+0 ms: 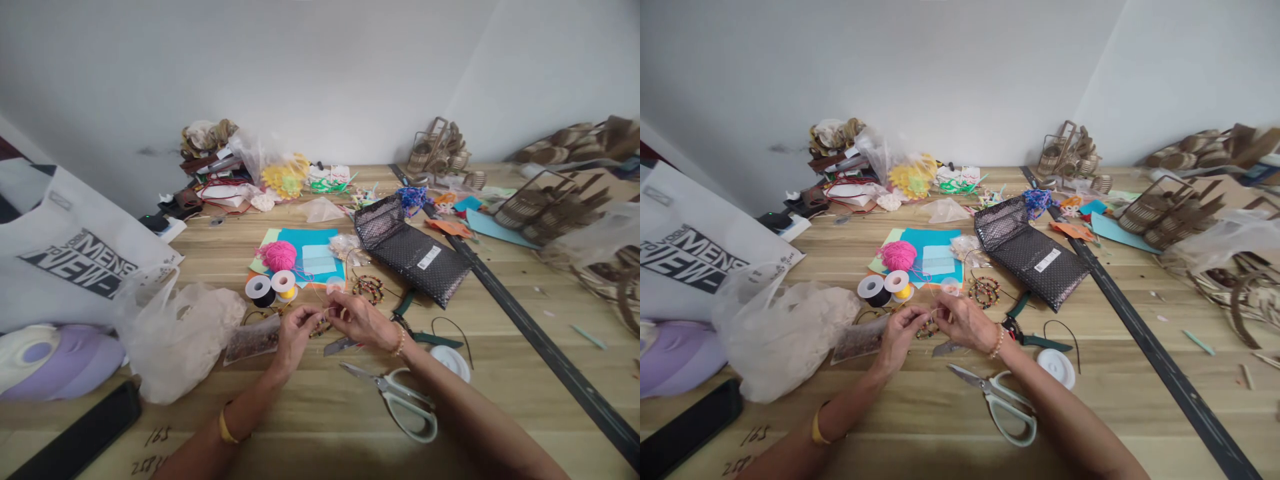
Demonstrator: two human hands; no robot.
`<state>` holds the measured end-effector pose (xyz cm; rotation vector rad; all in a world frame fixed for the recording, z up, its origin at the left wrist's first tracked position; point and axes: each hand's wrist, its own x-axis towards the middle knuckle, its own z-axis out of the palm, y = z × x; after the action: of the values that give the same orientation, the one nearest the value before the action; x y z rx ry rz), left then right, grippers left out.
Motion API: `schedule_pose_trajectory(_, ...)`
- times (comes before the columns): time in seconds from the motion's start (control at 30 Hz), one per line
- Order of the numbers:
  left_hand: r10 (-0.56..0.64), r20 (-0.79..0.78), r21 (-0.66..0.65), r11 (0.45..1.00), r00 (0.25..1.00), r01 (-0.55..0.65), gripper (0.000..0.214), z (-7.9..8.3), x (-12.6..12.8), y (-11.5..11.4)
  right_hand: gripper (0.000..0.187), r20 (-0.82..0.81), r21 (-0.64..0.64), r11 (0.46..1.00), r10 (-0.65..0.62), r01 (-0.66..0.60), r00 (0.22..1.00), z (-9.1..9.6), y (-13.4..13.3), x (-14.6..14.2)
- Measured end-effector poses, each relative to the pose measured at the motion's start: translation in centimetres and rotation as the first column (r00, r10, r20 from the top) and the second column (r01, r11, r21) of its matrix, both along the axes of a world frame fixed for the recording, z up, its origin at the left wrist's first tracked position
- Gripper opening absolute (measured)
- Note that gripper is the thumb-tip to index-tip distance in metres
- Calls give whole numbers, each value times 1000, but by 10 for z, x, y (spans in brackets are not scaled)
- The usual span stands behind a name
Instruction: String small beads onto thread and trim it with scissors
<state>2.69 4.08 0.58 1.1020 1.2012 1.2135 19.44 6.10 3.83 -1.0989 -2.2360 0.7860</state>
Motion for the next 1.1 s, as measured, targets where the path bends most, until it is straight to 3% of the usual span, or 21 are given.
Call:
schedule_pose_trajectory(0.37,42,-9,-25,999,999,-42,12,-4,-1,3,15,2,86,996,-1,1,1000,2,2,3)
schedule_pose_trajectory(0.57,35,-27,0,999,999,-35,13,-2,-1,3,14,-5,49,999,-10,11,1000,3,2,2)
schedule_pose_trajectory(0.8,-71,-15,49,996,997,72,15,3,0,0,12,-7,38,999,-37,37,999,2,1,0)
schedule_pose_trajectory(1.1,-66,32,14,998,997,65,21,2,0,0,9,-42,21,1000,-1,2,999,-2,1,0)
